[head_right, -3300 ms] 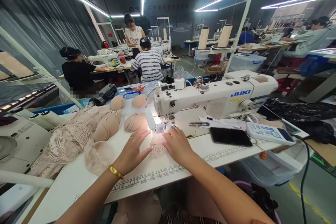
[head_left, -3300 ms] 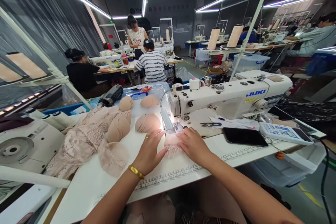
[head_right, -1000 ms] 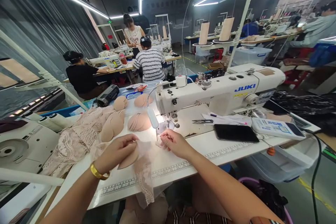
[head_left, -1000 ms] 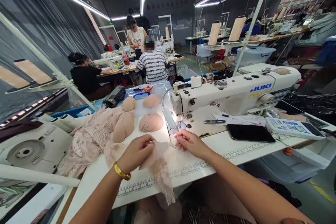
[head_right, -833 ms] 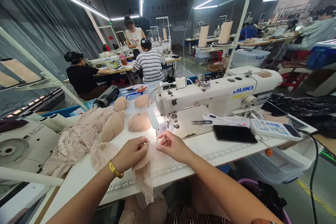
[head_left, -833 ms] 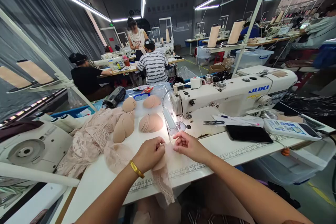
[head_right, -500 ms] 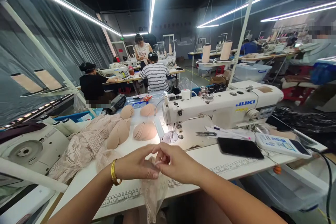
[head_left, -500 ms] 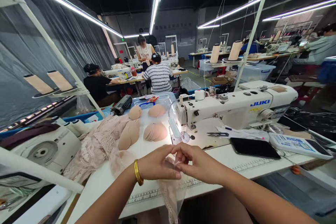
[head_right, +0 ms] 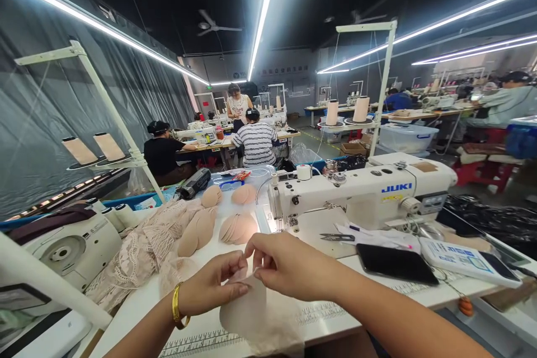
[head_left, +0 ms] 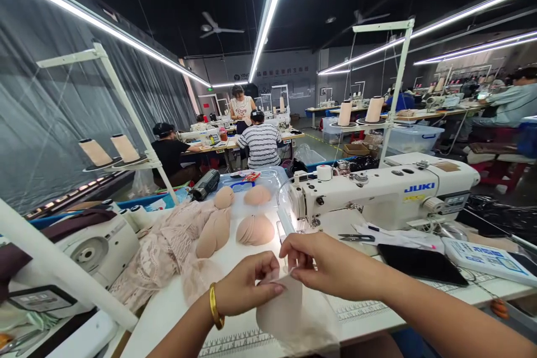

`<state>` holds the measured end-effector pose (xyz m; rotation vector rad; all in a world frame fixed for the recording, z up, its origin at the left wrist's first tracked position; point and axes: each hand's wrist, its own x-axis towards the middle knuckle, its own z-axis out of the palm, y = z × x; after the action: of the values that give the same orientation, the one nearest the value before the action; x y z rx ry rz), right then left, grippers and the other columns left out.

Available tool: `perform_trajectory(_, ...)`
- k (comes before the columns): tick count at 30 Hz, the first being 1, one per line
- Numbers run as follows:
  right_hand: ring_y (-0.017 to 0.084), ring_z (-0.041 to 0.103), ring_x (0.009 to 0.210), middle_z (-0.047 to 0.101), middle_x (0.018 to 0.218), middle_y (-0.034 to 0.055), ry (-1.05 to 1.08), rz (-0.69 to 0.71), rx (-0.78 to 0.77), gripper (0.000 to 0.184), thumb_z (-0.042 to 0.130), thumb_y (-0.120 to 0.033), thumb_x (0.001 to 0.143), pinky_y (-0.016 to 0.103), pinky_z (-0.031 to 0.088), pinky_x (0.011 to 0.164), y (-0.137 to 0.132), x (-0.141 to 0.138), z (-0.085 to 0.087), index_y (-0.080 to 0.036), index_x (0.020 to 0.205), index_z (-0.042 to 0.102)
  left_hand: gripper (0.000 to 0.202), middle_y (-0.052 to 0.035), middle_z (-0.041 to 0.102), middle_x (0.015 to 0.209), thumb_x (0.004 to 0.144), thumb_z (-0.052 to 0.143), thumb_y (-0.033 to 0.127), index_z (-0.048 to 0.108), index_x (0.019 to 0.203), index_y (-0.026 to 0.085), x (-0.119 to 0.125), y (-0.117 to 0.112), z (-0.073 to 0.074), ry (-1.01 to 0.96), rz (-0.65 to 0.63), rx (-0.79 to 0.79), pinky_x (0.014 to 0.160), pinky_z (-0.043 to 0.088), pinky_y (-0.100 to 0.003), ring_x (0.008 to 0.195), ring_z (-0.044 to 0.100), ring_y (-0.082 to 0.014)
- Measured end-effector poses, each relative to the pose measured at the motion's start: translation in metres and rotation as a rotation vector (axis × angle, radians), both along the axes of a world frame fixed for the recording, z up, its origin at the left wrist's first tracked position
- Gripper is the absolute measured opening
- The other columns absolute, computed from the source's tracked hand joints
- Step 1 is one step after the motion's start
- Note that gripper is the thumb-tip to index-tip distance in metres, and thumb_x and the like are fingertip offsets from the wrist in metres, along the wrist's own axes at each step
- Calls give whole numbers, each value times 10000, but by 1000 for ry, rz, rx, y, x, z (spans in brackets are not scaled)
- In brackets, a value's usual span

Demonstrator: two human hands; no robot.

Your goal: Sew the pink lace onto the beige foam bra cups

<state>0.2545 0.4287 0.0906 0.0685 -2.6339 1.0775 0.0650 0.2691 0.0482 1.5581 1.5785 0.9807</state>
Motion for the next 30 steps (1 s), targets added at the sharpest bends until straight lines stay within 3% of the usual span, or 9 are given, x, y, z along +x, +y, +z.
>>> perform_trajectory(3,205,642,796,725,954,64,305,-62,295,267,502,-106,969,311,476,697,-2,-8,-19,-234,1154,646,245,61,420,655,933,605,345,451,793,217,-5,-6,2,367,200,218,540,264,-250,582,343,-118)
perform_trajectory(7,219,619,774,738,919,83,515,-73,605,288,400,-119,1055,333,445,684,4,-21,-67,-222,1159,648,217,24,524,654,938,478,69,467,786,223,-11,-8,-20,983,215,570,563,277,-295,565,440,-149)
perform_trajectory(9,204,600,737,738,898,65,499,-60,683,307,373,-122,1073,328,427,668,13,-26,-97,-217,1121,662,221,-3,590,704,940,483,37,503,820,221,-11,-4,-42,1197,148,602,588,314,-319,607,510,-179)
perform_trajectory(12,183,564,700,708,838,28,392,35,791,361,350,-161,1094,312,393,640,34,-32,-138,-219,961,681,151,-11,626,751,933,610,132,521,843,214,-8,8,-70,1259,-9,550,665,418,-343,687,577,-212)
perform_trajectory(15,164,557,728,683,839,12,310,98,799,376,370,-227,1110,292,374,648,58,-37,-163,-209,887,673,135,-5,653,810,910,643,99,559,896,204,-7,30,-78,1281,-87,484,750,469,-342,766,608,-209)
perform_trajectory(18,170,565,765,686,863,13,238,65,774,308,429,-205,1082,284,379,650,78,-41,-169,-208,911,685,167,-5,655,773,854,674,71,578,821,203,-11,53,-76,1324,-60,294,592,410,-313,672,590,-194)
perform_trajectory(21,181,587,839,722,953,29,233,71,653,293,441,-73,1013,276,427,683,91,-42,-168,-205,940,693,167,-2,610,685,874,675,152,579,748,206,-15,67,-77,1283,-5,196,479,273,-317,528,501,-175)
perform_trajectory(26,198,570,942,729,1035,56,291,88,473,276,478,-46,983,303,468,814,99,-35,-166,-201,978,706,237,-59,635,827,967,582,254,584,738,196,-14,71,-84,1155,8,221,671,418,-351,795,586,-238)
perform_trajectory(30,201,501,849,640,902,58,241,47,494,278,499,-70,967,296,424,723,102,-28,-160,-212,997,735,225,-54,635,846,968,558,197,551,743,188,-15,72,-87,1041,7,346,736,428,-365,809,542,-225)
